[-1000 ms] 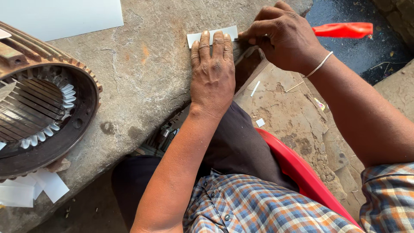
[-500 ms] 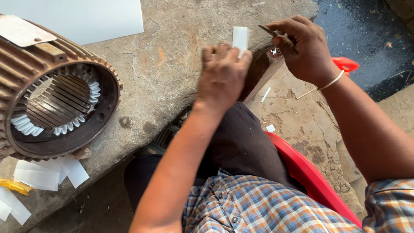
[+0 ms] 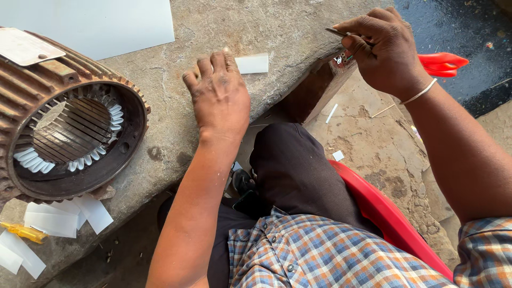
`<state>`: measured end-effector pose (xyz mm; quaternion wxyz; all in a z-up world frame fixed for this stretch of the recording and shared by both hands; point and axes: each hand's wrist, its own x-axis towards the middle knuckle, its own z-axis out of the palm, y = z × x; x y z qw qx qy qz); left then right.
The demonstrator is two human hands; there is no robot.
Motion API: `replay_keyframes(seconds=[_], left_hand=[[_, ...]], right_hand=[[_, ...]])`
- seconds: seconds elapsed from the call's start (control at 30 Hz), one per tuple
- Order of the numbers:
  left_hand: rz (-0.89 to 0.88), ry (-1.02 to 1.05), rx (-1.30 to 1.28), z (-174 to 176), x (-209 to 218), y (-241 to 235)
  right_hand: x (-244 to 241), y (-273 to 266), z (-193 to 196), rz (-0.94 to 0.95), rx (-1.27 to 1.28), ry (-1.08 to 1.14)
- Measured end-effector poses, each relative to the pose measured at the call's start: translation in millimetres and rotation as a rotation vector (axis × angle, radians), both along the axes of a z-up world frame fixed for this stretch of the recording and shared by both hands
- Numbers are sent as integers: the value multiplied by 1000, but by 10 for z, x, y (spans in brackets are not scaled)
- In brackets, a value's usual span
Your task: The person folds pieces of white insulation paper and inserts them into the slots of an electric motor stator by hand.
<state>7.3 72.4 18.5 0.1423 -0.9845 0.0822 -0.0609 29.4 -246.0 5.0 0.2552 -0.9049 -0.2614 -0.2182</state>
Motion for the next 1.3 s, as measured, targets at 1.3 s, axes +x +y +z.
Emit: replay_keyframes(seconds=[1.3], left_hand=[[-384, -158, -319, -218, -134, -629]], right_hand=[[228, 477, -20, -151, -251, 20]])
